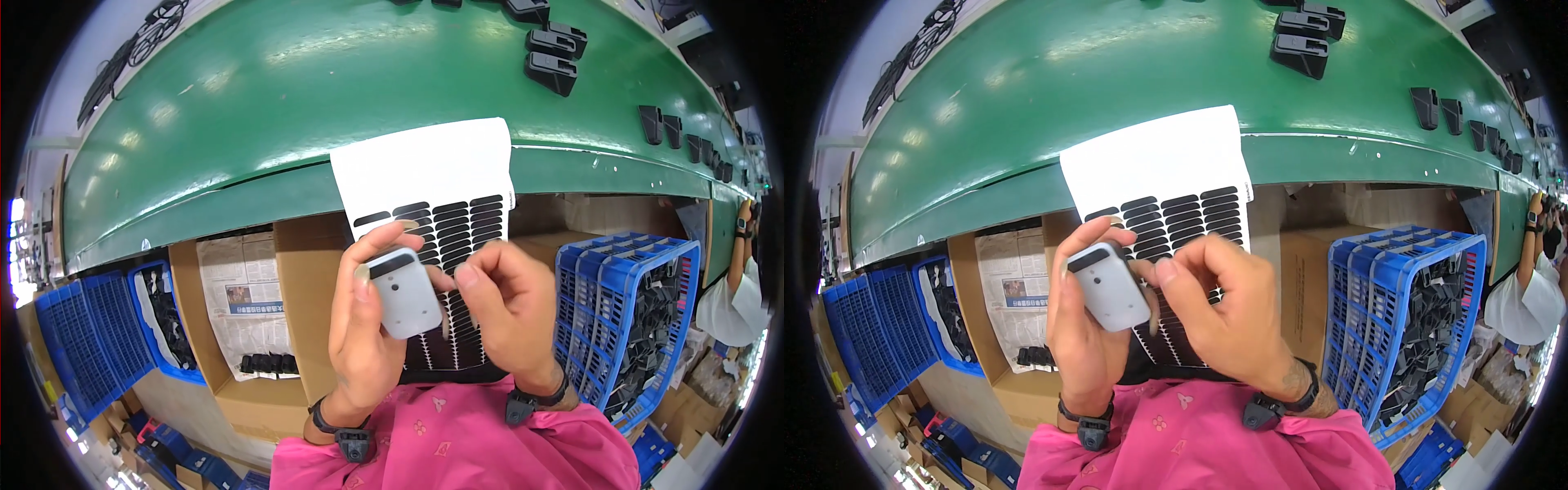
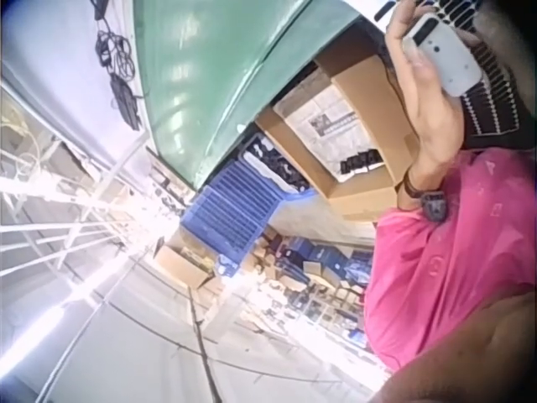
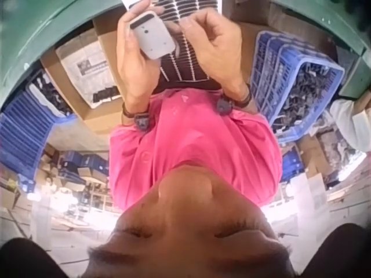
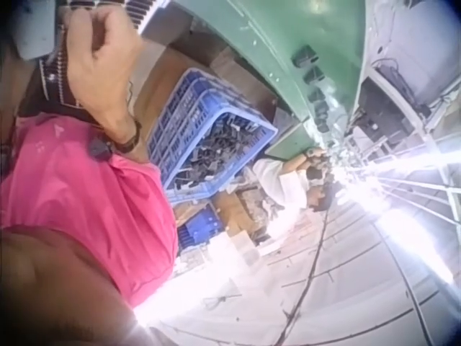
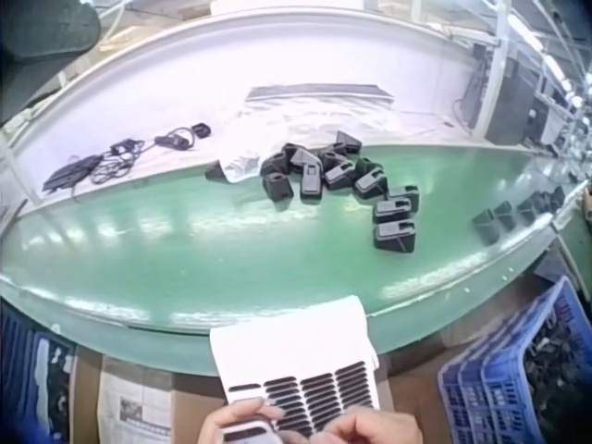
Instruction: The person peels a black sticker from a sheet and presses it onto a white device. They then place the device into a cardboard box and gather more components from the table to repeat the process.
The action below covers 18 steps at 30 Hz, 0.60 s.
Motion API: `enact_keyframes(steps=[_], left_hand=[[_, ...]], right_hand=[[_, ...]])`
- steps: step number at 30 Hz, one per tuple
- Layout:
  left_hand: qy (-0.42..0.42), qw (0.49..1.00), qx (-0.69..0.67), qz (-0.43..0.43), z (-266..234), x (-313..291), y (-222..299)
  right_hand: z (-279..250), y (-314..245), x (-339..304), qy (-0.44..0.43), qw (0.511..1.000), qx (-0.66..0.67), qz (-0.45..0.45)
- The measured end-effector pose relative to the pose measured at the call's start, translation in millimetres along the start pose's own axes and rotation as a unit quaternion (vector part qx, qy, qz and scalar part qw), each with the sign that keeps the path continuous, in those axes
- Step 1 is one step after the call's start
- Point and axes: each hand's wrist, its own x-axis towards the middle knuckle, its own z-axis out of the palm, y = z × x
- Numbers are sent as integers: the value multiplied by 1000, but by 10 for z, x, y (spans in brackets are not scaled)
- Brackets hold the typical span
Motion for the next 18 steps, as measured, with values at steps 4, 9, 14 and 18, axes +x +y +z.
enact_keyframes(steps=[4,9,14,18], left_hand=[[-2,988,70,138,-91,-106,-190],[-104,969,169,148,-541,-173,-149],[-289,839,458,52,-735,34,335],[-250,884,382,-97,-760,63,297]], right_hand=[[87,91,-91,-150,984,-73,-53],[-67,36,31,-268,953,-127,-59],[-51,-102,216,-328,907,-248,-96],[73,31,251,-55,962,-201,-175]])
